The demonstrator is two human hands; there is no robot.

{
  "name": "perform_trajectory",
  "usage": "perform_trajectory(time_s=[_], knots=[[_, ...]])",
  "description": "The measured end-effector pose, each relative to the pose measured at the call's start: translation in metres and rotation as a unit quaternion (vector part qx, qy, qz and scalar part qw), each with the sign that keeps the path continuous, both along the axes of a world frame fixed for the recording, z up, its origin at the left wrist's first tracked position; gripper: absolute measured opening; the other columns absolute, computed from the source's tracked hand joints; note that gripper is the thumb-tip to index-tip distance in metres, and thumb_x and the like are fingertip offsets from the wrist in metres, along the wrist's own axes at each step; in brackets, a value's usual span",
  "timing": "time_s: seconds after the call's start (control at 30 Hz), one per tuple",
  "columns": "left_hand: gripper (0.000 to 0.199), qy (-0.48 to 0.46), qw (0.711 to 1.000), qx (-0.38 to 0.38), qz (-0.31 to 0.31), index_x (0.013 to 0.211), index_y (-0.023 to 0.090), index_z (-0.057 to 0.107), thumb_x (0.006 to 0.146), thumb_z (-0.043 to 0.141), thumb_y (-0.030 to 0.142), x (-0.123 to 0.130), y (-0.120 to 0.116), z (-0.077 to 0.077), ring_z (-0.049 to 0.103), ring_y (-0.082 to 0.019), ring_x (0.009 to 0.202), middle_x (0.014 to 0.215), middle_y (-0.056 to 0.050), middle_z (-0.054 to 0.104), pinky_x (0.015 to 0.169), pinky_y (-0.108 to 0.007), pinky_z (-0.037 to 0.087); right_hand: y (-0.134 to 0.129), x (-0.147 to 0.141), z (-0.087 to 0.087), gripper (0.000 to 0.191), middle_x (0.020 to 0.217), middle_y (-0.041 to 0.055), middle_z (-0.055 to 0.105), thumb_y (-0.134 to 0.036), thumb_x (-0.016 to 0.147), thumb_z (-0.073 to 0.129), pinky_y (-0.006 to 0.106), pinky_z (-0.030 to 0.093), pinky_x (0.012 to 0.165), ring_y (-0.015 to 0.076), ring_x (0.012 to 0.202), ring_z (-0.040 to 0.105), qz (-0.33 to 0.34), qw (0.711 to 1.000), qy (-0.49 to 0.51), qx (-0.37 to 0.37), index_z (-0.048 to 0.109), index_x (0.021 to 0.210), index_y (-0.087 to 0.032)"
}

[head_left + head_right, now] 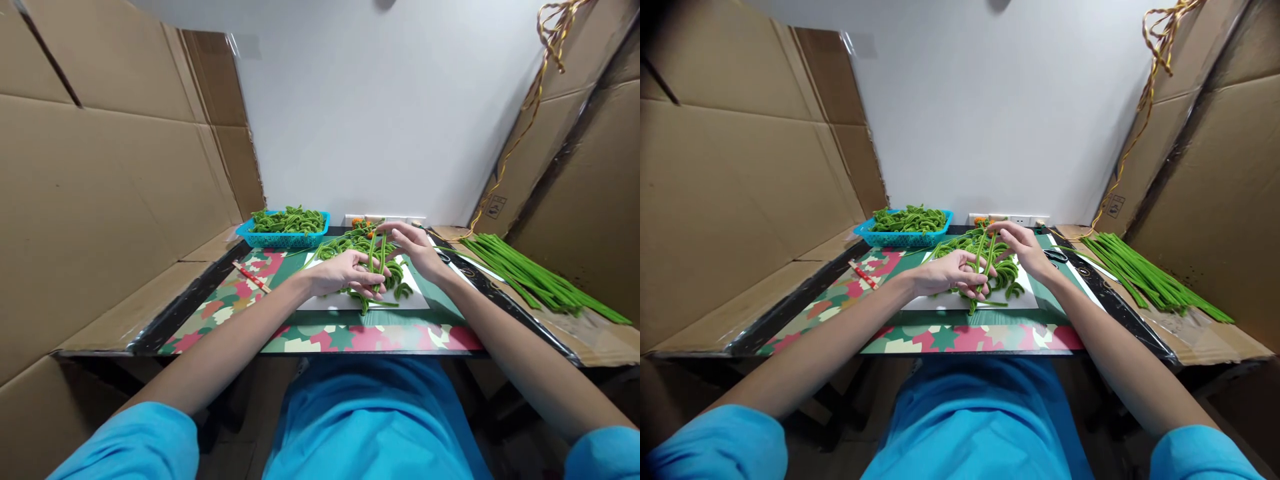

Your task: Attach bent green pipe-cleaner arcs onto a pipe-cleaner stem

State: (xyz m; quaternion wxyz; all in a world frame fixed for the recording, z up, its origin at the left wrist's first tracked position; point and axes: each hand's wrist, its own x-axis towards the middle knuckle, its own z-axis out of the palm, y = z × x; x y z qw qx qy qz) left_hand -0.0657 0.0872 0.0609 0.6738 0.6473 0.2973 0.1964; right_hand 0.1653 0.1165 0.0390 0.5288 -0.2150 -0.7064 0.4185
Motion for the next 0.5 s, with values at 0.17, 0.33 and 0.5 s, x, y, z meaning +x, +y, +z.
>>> perform_trajectory(time_s=[0.17, 0.33, 0.5], knots=[[0.062, 0.006, 0.999, 0.021, -0.05, 0.126, 0.014, 0.071, 0.076, 0.092, 0.044, -0.0004, -0.0009, -0.0005, 0.08, -0.021, 0.079, 0.09, -0.013, 0.08, 0.074, -0.027, 0.063, -0.0018, -0.0048, 0.001, 0.048, 0.121, 0.0082, 0.077, -0.052, 0.095, 0.073, 0.026, 0.061, 0.066, 0.0195, 0.092, 0.073, 0.056, 0.993, 0.066, -0.081, 0.064, 0.136, -0.029], [0.063, 0.009, 0.996, 0.036, -0.086, 0.131, 0.015, 0.07, 0.079, 0.09, 0.044, -0.0012, -0.0037, 0.0014, 0.08, -0.02, 0.077, 0.091, -0.012, 0.08, 0.069, -0.024, 0.062, -0.0039, -0.0042, 0.0032, 0.044, 0.126, 0.0093, 0.077, -0.056, 0.098, 0.068, 0.034, 0.064, 0.082, 0.0212, 0.102, 0.075, 0.124, 0.978, 0.103, -0.132, 0.069, 0.13, -0.025], [0.064, -0.011, 0.995, 0.036, -0.087, 0.131, 0.014, 0.069, 0.079, 0.09, 0.044, -0.0019, -0.003, 0.0, 0.08, -0.021, 0.073, 0.087, -0.013, 0.08, 0.065, -0.024, 0.062, -0.0039, -0.0039, 0.0041, 0.049, 0.112, 0.0095, 0.081, -0.063, 0.089, 0.076, 0.033, 0.065, 0.08, 0.0235, 0.104, 0.076, 0.117, 0.978, 0.11, -0.134, 0.075, 0.116, -0.023]])
